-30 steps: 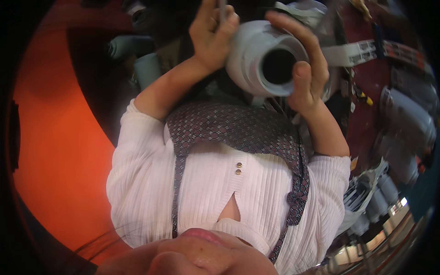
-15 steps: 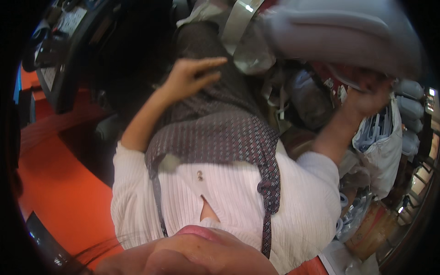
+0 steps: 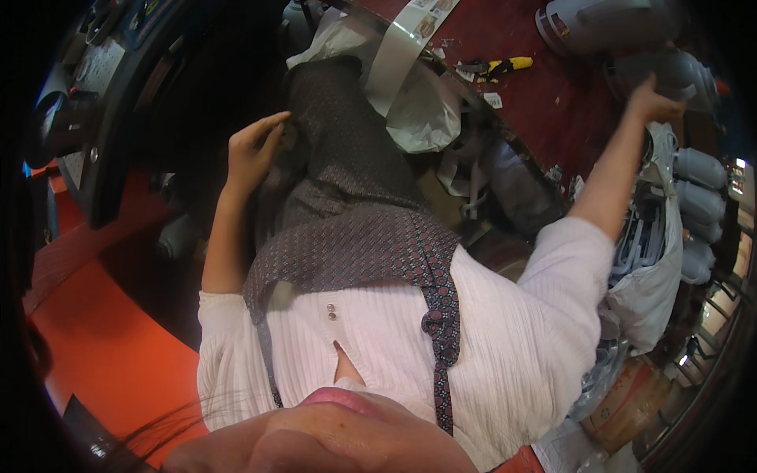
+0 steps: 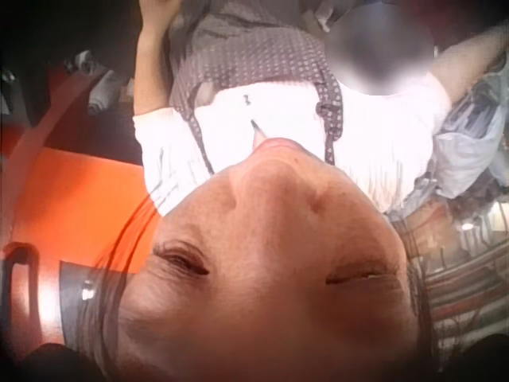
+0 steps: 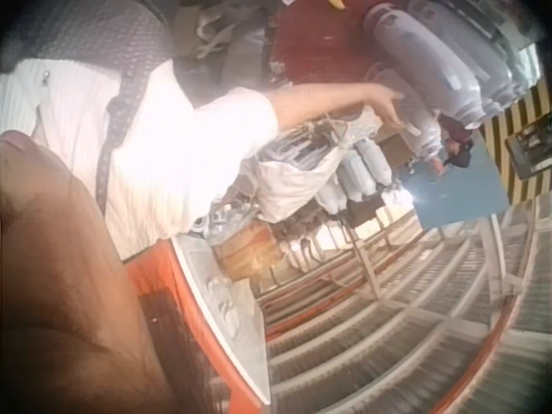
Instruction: The person assembles multiple grey kettles by inserting a metal filter into the spout, attaching a handle, and applying a sticker label. They repeat this sequence for several units, placing finished kettles on the table.
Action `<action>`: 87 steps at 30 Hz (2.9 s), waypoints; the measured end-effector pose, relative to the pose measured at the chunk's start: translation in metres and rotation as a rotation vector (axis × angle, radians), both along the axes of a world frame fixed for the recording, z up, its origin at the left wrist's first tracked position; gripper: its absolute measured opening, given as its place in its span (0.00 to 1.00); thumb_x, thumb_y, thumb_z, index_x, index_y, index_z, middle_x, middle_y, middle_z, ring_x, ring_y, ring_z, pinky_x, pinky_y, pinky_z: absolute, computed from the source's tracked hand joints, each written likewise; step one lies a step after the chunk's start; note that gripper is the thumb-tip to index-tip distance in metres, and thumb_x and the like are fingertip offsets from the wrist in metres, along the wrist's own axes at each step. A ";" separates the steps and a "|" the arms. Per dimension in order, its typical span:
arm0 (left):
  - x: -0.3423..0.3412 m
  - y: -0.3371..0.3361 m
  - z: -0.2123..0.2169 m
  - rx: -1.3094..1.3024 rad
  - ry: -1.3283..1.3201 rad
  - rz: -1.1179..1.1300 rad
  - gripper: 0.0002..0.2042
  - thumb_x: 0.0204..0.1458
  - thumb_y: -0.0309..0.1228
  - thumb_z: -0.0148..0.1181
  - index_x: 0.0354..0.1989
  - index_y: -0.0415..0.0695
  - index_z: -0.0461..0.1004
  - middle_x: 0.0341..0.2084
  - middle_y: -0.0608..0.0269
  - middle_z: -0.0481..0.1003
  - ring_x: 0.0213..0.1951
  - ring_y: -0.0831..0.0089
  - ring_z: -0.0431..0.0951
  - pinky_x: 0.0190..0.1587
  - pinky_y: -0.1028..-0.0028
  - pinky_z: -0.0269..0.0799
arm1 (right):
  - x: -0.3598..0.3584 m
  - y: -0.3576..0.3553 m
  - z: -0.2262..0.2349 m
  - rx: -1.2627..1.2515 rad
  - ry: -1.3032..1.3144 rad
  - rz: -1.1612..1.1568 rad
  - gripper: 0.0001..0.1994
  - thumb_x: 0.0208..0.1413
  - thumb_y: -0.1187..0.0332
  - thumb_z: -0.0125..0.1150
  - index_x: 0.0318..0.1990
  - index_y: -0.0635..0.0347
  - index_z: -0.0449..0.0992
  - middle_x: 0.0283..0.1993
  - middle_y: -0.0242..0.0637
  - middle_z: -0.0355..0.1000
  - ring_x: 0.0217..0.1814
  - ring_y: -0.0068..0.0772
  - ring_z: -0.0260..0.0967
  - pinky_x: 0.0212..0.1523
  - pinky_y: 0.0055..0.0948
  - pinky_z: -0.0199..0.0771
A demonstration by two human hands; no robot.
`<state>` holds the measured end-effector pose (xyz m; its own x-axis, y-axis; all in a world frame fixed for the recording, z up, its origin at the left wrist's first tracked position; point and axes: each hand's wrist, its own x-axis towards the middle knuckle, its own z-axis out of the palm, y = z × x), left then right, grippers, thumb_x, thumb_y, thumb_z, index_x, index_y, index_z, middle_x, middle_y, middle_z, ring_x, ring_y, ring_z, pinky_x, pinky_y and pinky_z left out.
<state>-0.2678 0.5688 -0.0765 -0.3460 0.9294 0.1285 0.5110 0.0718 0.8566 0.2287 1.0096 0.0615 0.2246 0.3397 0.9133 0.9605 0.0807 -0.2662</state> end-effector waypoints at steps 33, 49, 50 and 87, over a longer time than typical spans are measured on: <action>-0.112 -0.362 -0.222 -0.581 0.232 1.041 0.24 0.32 0.52 0.79 0.23 0.42 0.79 0.34 0.58 0.78 0.52 0.57 0.75 0.57 0.56 0.70 | -0.307 -0.273 -0.098 -0.689 -0.350 1.487 0.09 0.58 0.82 0.61 0.45 0.69 0.82 0.44 0.44 0.79 0.47 0.35 0.76 0.50 0.30 0.75; -0.133 -0.077 0.196 0.785 -0.503 -0.145 0.17 0.62 0.39 0.59 0.49 0.37 0.73 0.39 0.60 0.79 0.44 0.66 0.77 0.50 0.69 0.71 | -0.485 -0.358 0.072 -0.023 -0.269 1.902 0.28 0.51 0.54 0.72 0.51 0.62 0.70 0.27 0.39 0.74 0.27 0.32 0.72 0.32 0.29 0.74; -0.136 -0.059 0.176 0.811 -0.127 -0.159 0.14 0.65 0.39 0.55 0.42 0.38 0.77 0.40 0.62 0.79 0.42 0.73 0.77 0.47 0.74 0.70 | -0.482 -0.346 0.061 -0.260 -0.349 1.759 0.20 0.56 0.53 0.67 0.43 0.59 0.69 0.24 0.39 0.73 0.23 0.29 0.70 0.28 0.28 0.71; -0.111 0.030 0.049 0.530 -0.536 0.160 0.28 0.40 0.52 0.77 0.24 0.42 0.68 0.28 0.69 0.67 0.31 0.80 0.65 0.34 0.79 0.58 | -0.445 -0.266 -0.050 -1.230 0.630 1.900 0.09 0.57 0.67 0.70 0.41 0.63 0.85 0.36 0.34 0.81 0.37 0.19 0.77 0.43 0.19 0.78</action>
<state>-0.3784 0.5989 -0.0277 -0.6118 0.7237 0.3195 0.0345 -0.3791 0.9247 -0.2166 0.7436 0.0118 -0.8136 0.5561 0.1698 -0.1514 0.0793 -0.9853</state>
